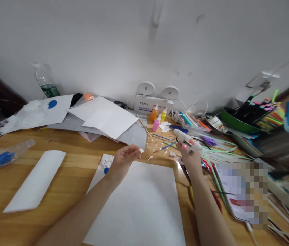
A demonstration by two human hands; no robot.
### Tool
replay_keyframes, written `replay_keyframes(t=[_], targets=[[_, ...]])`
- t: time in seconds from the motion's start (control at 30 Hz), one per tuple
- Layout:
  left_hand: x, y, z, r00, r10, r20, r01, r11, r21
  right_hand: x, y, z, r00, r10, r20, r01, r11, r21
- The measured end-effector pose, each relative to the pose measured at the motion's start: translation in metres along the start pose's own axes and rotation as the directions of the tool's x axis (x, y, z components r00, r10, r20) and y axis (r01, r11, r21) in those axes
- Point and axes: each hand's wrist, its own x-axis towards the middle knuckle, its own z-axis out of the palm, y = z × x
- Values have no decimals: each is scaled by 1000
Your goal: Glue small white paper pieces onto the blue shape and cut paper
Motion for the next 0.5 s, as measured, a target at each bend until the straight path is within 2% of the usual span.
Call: replay_keyframes(t=[0.07, 0.13, 0.3, 0.5], targets=[[0, -1, -1, 1000, -14, -11, 14, 1000, -27, 15, 4, 6, 997, -78, -12, 75, 983, -167], [1, -3, -1, 1000, -22, -12, 21, 999, -42, 29, 7, 14, 992, -118, 33, 121, 915, -384], [2, -5, -2, 1000, -25, -16, 24, 998, -66, 53, 17, 31, 998, -43, 41, 58, 838, -543], [1, -4, -1, 998, -39, -45, 36, 996, -77, 61, 31, 34, 998, 38, 40, -4, 768, -641]])
